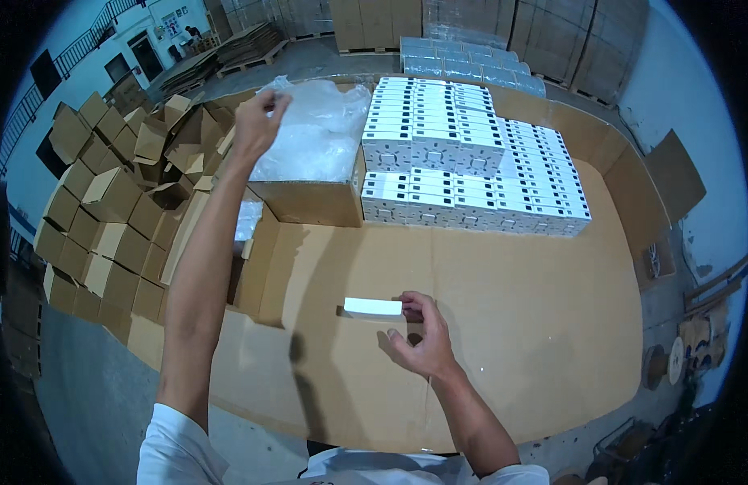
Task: Packing small white boxes and wooden plugs into plastic bags and placing them into larger cardboard shipping boxes.
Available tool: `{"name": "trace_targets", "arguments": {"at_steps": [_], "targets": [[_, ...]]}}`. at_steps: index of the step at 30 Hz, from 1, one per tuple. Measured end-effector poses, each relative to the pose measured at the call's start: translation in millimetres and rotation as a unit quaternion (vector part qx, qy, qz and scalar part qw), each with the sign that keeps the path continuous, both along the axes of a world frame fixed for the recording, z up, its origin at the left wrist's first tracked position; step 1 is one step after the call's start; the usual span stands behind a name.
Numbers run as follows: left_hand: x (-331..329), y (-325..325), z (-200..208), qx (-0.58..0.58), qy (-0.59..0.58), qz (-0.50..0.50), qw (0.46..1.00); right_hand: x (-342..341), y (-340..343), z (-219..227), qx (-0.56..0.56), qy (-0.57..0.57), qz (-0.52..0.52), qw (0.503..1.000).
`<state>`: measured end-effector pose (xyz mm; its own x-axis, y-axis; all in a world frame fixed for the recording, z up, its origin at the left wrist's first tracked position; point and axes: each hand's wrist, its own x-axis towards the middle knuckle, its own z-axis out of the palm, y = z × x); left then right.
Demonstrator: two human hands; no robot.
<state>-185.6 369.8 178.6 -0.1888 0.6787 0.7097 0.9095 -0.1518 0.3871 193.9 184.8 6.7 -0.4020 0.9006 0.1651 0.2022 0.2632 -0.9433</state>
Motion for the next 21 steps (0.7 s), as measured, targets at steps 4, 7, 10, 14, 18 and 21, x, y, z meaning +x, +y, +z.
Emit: {"name": "trace_targets", "arguments": {"at_steps": [4,7,10,14,18,21], "targets": [[20.9,-70.6,4.4,0.04,-0.119,-0.051,0.991,10.1,-19.8,2.0,-0.025,0.03,-0.012,0.999],[42.7,-139.5,2.8,0.055,-0.18,-0.098,0.977,19.8,-32.6,-5.2,-0.014,0.075,-0.017,0.997],[66.6,-198.5,-27.5,0.037,-0.262,-0.127,0.956,21.2,-35.2,-21.0,0.013,0.085,-0.016,0.996],[98.4,-296.2,-85.8,-0.023,-0.331,-0.116,0.936,34.9,-68.5,-30.8,0.075,0.036,-0.035,0.996],[130.6,-348.6,-137.8,-0.113,-0.409,-0.161,0.891,43.4,-67.8,-38.2,0.127,0.074,-0.069,0.987],[148.7,-359.1,-167.3,-0.183,-0.388,-0.214,0.878,49.9,-65.8,-34.9,0.109,0.137,0.05,0.983]]}}
